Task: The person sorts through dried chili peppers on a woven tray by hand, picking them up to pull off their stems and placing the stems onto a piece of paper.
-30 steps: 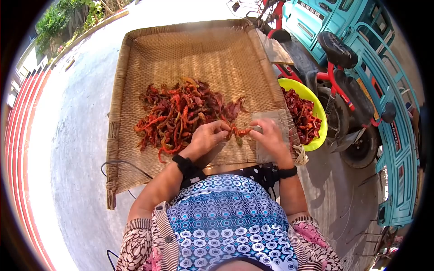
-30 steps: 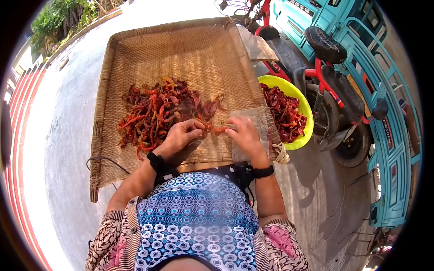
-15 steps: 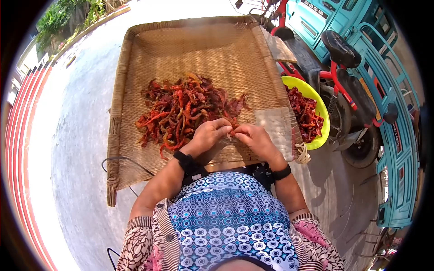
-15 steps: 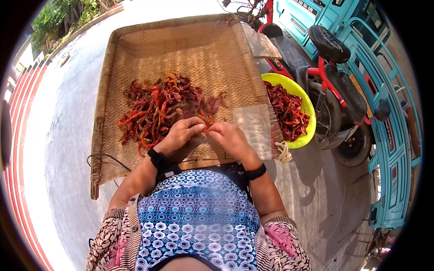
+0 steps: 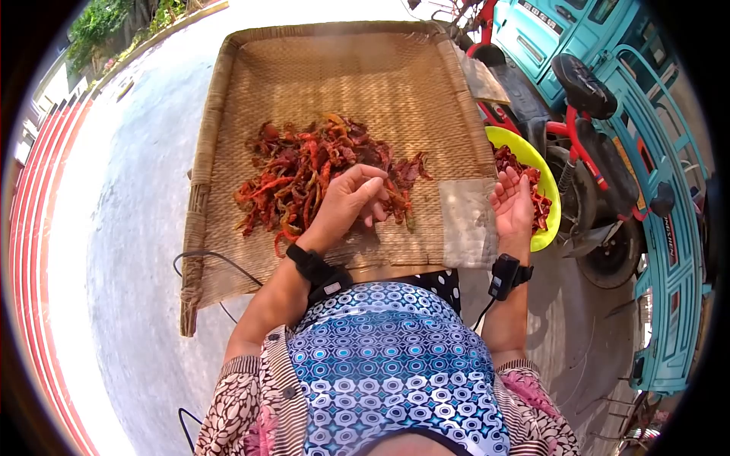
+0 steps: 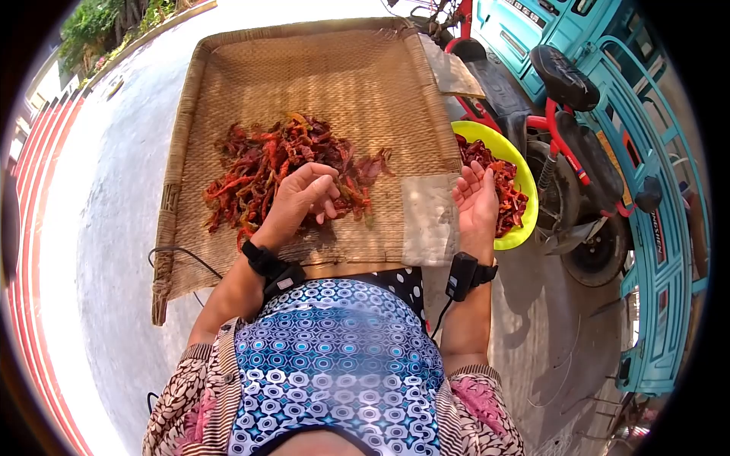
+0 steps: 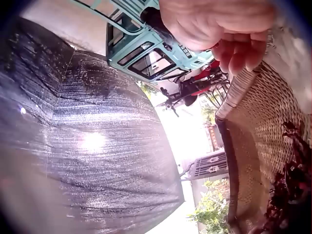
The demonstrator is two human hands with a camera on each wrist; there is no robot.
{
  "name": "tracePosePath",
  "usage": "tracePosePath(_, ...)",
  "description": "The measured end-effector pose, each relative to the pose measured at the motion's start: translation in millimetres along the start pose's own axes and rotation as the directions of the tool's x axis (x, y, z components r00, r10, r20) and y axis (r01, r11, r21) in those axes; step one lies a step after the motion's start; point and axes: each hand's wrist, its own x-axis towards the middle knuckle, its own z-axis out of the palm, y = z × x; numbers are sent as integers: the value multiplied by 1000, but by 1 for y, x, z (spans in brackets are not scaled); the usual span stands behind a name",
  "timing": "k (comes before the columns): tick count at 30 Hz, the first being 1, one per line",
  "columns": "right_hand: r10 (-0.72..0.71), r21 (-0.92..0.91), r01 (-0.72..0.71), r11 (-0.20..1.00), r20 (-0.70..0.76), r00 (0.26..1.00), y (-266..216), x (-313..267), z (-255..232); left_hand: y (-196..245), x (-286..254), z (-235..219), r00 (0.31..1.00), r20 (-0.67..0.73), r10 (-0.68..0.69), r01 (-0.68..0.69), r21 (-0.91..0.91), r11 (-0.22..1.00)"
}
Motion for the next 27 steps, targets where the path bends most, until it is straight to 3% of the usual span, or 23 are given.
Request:
tracePosePath(1,59,-11,-59,998,-39,998,-3,-1,5,5,1,2,999,-32,41,-42,-24,999)
tracePosePath(3,87,-278,-59,959,90,992,8,-4,9,17,5,5,987,-111,119,-121,-15,993)
tracePosePath(5,199,-571,-40,820,219,955,17,-8,29,26,12,6,972,-188,139,-137,25,990)
tracePosePath(7,154,-704,123,699,317,936,38,0,39,25,20,6,928,-222,299,-227,298,927)
tracePosePath(10,-180,-835,477,275,442,879,57,5,60,9,30,4,827,-128,547,-297,727,619)
tracePosePath(11,-189,-831,503,237,468,863,64,13,61,4,30,0,771,29,636,-325,877,354)
tracePosePath(13,-198,-822,547,157,517,833,76,25,64,1,36,-6,709,293,641,-367,930,-19)
tracePosePath(16,-230,-821,555,132,519,823,88,29,61,-2,40,-12,617,452,644,-404,884,-234)
tracePosePath(19,-225,-853,516,77,489,843,92,29,66,-3,39,-16,620,549,560,-463,833,-304)
tracePosePath(23,-132,-904,420,-80,427,894,86,25,79,-1,35,-10,750,360,555,-414,910,-30)
tracePosePath(27,-178,-900,435,-18,431,885,91,31,75,4,27,4,830,47,556,-384,772,507)
